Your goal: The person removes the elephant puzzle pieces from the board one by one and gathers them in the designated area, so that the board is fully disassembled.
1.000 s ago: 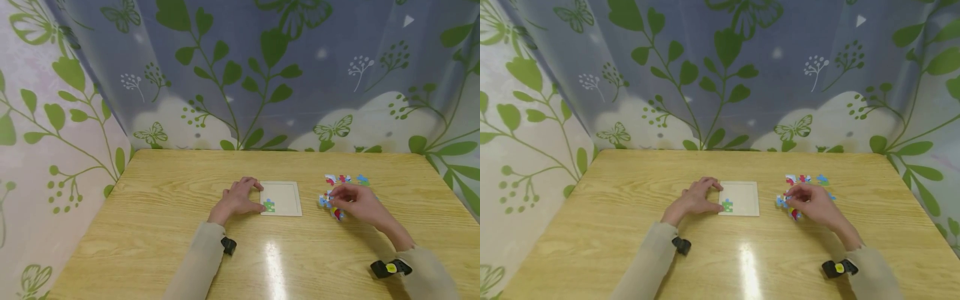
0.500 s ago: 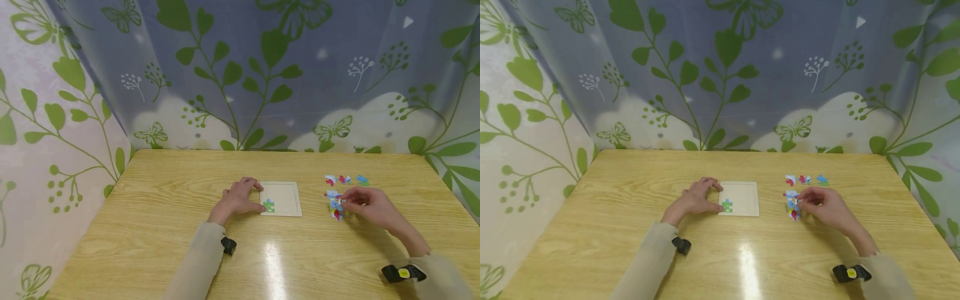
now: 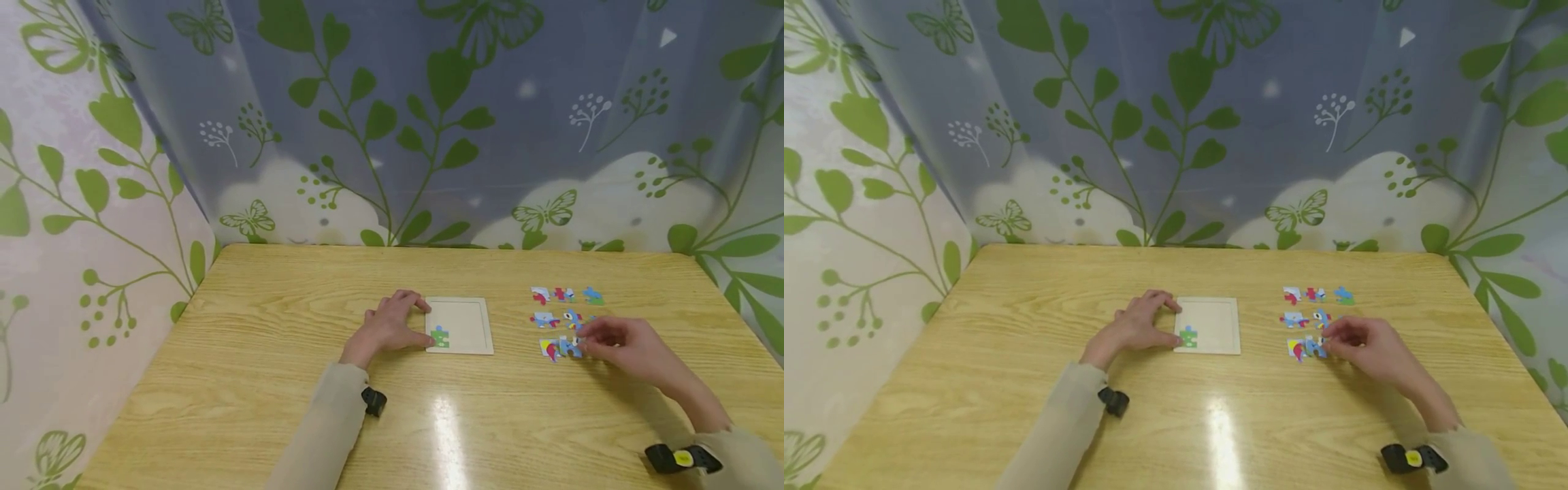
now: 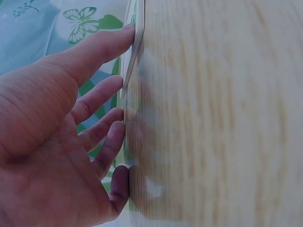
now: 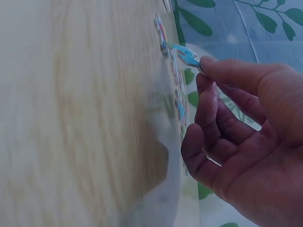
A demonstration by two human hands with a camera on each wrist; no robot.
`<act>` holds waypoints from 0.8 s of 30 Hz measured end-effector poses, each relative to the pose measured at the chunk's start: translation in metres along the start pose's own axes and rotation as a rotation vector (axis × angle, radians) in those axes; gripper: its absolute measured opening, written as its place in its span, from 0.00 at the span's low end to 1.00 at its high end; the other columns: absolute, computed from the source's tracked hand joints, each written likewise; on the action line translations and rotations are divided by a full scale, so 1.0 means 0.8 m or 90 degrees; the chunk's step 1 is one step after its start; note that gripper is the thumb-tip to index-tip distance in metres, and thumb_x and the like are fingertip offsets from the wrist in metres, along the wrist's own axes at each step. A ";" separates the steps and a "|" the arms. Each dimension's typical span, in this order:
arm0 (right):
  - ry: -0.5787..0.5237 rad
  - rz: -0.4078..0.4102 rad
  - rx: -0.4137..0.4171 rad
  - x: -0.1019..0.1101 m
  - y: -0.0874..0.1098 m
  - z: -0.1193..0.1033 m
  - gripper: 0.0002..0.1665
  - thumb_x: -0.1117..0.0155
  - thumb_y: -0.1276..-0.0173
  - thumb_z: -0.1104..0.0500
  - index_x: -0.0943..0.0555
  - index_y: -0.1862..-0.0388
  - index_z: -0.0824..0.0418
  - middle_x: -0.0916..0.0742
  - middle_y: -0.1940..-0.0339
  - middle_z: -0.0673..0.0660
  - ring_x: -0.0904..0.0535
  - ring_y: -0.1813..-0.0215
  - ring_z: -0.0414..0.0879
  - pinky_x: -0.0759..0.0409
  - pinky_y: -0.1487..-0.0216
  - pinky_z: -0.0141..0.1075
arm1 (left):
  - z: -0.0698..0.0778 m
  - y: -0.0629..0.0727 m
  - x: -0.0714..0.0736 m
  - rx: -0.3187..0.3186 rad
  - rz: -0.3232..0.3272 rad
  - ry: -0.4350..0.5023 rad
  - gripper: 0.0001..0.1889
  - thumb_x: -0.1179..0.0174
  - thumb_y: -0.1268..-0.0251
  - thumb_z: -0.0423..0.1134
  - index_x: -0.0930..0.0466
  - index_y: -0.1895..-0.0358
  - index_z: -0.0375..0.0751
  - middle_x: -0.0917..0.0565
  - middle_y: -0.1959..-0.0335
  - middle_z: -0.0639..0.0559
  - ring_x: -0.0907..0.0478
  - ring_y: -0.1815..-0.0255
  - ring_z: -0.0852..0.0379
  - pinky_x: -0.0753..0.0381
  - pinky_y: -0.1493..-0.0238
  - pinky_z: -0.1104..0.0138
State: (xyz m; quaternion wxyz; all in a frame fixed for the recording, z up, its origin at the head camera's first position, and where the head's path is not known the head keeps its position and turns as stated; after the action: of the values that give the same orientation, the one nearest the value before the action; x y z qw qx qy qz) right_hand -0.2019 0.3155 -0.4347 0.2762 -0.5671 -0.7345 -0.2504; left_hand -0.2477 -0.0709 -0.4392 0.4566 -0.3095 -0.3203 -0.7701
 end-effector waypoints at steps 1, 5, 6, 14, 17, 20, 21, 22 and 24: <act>0.002 -0.003 -0.002 0.001 0.001 0.002 0.14 0.32 0.27 0.58 0.17 0.48 0.66 0.12 0.64 0.49 0.19 0.65 0.34 0.22 0.67 0.32 | 0.000 0.000 0.000 0.000 0.000 -0.001 0.29 0.27 0.39 0.52 0.23 0.35 0.55 0.39 0.19 0.54 0.42 0.21 0.39 0.46 0.28 0.33; 0.010 -0.010 -0.013 0.003 0.005 0.008 0.15 0.33 0.27 0.57 0.16 0.48 0.64 0.12 0.64 0.49 0.20 0.65 0.34 0.24 0.69 0.32 | 0.000 0.000 0.000 -0.003 0.001 0.003 0.28 0.27 0.39 0.52 0.23 0.36 0.55 0.38 0.20 0.53 0.42 0.21 0.39 0.45 0.28 0.33; 0.012 -0.012 -0.017 0.004 0.006 0.010 0.14 0.33 0.27 0.56 0.16 0.48 0.64 0.12 0.64 0.48 0.20 0.65 0.34 0.24 0.69 0.32 | 0.000 0.000 0.000 -0.004 0.001 0.004 0.28 0.27 0.39 0.52 0.23 0.36 0.55 0.38 0.20 0.53 0.41 0.21 0.39 0.45 0.29 0.33; 0.043 -0.004 -0.021 0.007 0.007 0.015 0.13 0.32 0.28 0.58 0.15 0.50 0.65 0.11 0.64 0.51 0.20 0.65 0.31 0.24 0.69 0.31 | 0.000 0.000 -0.001 0.000 0.005 0.001 0.29 0.27 0.40 0.53 0.23 0.35 0.55 0.38 0.20 0.54 0.42 0.21 0.39 0.46 0.28 0.34; 0.057 -0.002 -0.024 0.007 0.007 0.017 0.13 0.32 0.28 0.58 0.15 0.50 0.65 0.11 0.63 0.51 0.21 0.65 0.30 0.24 0.70 0.31 | -0.001 0.000 -0.001 -0.001 0.005 0.001 0.29 0.27 0.40 0.53 0.23 0.35 0.55 0.38 0.20 0.54 0.42 0.21 0.39 0.46 0.28 0.34; 0.070 0.001 -0.027 0.007 0.006 0.020 0.13 0.32 0.28 0.57 0.15 0.50 0.64 0.12 0.63 0.52 0.23 0.66 0.30 0.25 0.70 0.31 | -0.001 0.000 -0.001 -0.002 0.005 0.003 0.29 0.27 0.40 0.53 0.23 0.35 0.55 0.38 0.20 0.54 0.42 0.21 0.39 0.46 0.28 0.34; 0.074 0.001 -0.028 0.007 0.005 0.020 0.13 0.32 0.28 0.57 0.15 0.50 0.64 0.12 0.63 0.52 0.23 0.66 0.30 0.25 0.70 0.31 | -0.001 0.000 -0.001 -0.002 0.005 0.003 0.29 0.27 0.40 0.53 0.23 0.35 0.55 0.38 0.20 0.54 0.42 0.21 0.39 0.46 0.28 0.34; 0.077 0.001 -0.030 0.007 0.005 0.021 0.13 0.32 0.28 0.57 0.15 0.50 0.63 0.12 0.63 0.52 0.23 0.66 0.30 0.26 0.69 0.31 | 0.000 0.000 -0.001 -0.002 0.005 0.004 0.29 0.27 0.40 0.52 0.23 0.35 0.55 0.38 0.20 0.54 0.42 0.21 0.39 0.46 0.28 0.34; 0.081 -0.001 -0.035 0.007 0.004 0.023 0.14 0.32 0.28 0.56 0.14 0.50 0.63 0.11 0.62 0.53 0.23 0.66 0.30 0.26 0.69 0.31 | 0.000 0.000 0.000 -0.003 0.004 0.004 0.29 0.27 0.40 0.52 0.23 0.35 0.55 0.38 0.20 0.54 0.42 0.21 0.39 0.46 0.28 0.34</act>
State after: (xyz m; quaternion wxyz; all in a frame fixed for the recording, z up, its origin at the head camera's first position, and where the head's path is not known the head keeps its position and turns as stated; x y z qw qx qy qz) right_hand -0.2022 0.3324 -0.4437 0.3063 -0.5570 -0.7087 -0.3061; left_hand -0.2476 -0.0710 -0.4396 0.4596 -0.3091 -0.3163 -0.7702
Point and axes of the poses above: each hand's wrist, its own y-axis away from the middle knuckle, its own x-axis out of the back of the hand, z = x × y, the point moved 4 cm from there along -y, towards the middle knuckle
